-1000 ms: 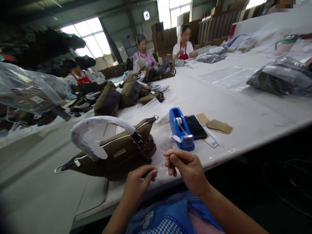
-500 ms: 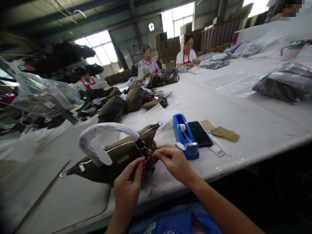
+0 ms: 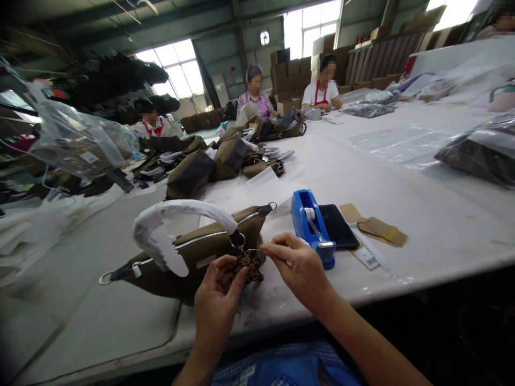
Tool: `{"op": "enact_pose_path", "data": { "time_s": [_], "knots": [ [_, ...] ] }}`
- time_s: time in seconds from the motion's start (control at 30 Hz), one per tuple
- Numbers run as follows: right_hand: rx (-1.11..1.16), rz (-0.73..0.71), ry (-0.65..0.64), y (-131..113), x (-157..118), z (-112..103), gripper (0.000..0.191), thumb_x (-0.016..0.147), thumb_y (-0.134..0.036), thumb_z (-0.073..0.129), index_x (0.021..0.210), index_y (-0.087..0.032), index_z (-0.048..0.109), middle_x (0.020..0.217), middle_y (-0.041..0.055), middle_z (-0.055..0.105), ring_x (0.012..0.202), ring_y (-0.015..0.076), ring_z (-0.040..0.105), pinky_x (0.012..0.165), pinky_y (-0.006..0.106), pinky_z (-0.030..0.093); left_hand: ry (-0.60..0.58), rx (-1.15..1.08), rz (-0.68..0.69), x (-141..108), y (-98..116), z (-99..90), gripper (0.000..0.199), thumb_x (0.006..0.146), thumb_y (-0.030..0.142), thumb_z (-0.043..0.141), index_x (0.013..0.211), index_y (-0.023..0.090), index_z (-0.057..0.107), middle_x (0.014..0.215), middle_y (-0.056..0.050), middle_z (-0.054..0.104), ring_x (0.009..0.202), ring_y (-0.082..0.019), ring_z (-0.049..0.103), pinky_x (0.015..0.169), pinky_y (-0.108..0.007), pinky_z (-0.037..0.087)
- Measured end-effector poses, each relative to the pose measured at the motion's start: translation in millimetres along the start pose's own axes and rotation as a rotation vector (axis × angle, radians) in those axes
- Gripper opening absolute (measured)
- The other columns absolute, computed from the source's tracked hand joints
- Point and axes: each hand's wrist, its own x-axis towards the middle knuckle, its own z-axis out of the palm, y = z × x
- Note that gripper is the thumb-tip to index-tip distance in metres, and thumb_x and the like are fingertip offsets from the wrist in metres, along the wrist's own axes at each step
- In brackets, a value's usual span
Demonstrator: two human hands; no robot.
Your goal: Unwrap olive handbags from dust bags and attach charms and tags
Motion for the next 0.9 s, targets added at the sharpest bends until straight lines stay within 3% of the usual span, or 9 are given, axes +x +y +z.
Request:
{"op": "enact_pose_path", "data": {
  "time_s": [0.2, 0.37, 0.53, 0.7, 0.8, 0.9],
  "knots": [
    [-0.342, -0.176, -0.023, 2.2, 8.6, 0.5, 0.027, 0.1, -0.017, 0.054, 0.11, -0.023, 0.078, 0.096, 0.0083, 0.071, 0.086, 0.0213, 0.067, 0.075, 0.031, 0.053, -0.019, -0.01, 0.0, -0.8, 1.1, -1.3, 0.023, 0.083, 0.03, 0.075, 0.102, 0.02, 0.065, 0.095, -0.003, 0.076, 0.085, -0.017, 0.077, 0.077, -0.024, 0.064],
    [-0.421, -0.23, -0.051, -3.0, 12.6, 1.4, 0.029, 0.099, -0.014, 0.052, 0.108, -0.021, 0.078, 0.097, 0.01, 0.071, 0.087, 0.0228, 0.068, 0.073, 0.031, 0.053, -0.02, 0.028, 0.0, -1.4, -1.2, -2.2, 0.023, 0.084, 0.031, 0.075, 0.102, 0.021, 0.066, 0.095, -0.002, 0.076, 0.086, -0.017, 0.077, 0.078, -0.024, 0.064],
    [-0.338, -0.199, -0.086, -8.2, 17.7, 5.5, 0.029, 0.1, -0.017, 0.051, 0.108, -0.024, 0.078, 0.096, 0.0082, 0.072, 0.088, 0.0217, 0.068, 0.075, 0.03, 0.054, -0.017, 0.083, 0.018, -0.6, -1.6, -3.3, 0.022, 0.082, 0.031, 0.077, 0.099, 0.021, 0.067, 0.095, -0.002, 0.076, 0.087, -0.019, 0.077, 0.079, -0.027, 0.063],
    [0.022, -0.053, -0.149, -12.0, 25.9, 5.8, 0.018, 0.099, -0.026, 0.06, 0.106, -0.025, 0.077, 0.094, 0.0041, 0.073, 0.083, 0.0179, 0.069, 0.075, 0.027, 0.056, -0.053, 0.196, 0.027, -1.1, 3.4, -6.9, 0.024, 0.079, 0.033, 0.081, 0.098, 0.025, 0.068, 0.093, 0.001, 0.078, 0.09, -0.018, 0.076, 0.082, -0.025, 0.061],
    [0.113, -0.017, -0.189, -11.1, 29.4, 7.0, 0.013, 0.097, -0.024, 0.064, 0.098, -0.025, 0.077, 0.093, 0.0028, 0.073, 0.084, 0.0174, 0.069, 0.077, 0.027, 0.055, -0.089, 0.224, 0.092, 1.7, 7.1, -12.2, 0.013, 0.091, 0.035, 0.069, 0.098, 0.024, 0.068, 0.087, 0.001, 0.078, 0.079, -0.016, 0.077, 0.071, -0.021, 0.06],
    [0.113, -0.02, -0.178, -8.5, 31.5, 11.0, 0.013, 0.097, -0.022, 0.064, 0.098, -0.024, 0.077, 0.093, 0.0032, 0.072, 0.084, 0.0176, 0.068, 0.077, 0.028, 0.054, -0.022, 0.284, 0.132, 9.3, 10.3, -18.7, 0.017, 0.098, 0.035, 0.057, 0.104, 0.022, 0.066, 0.078, 0.001, 0.076, 0.06, -0.014, 0.073, 0.058, -0.021, 0.056]
  ]
}}
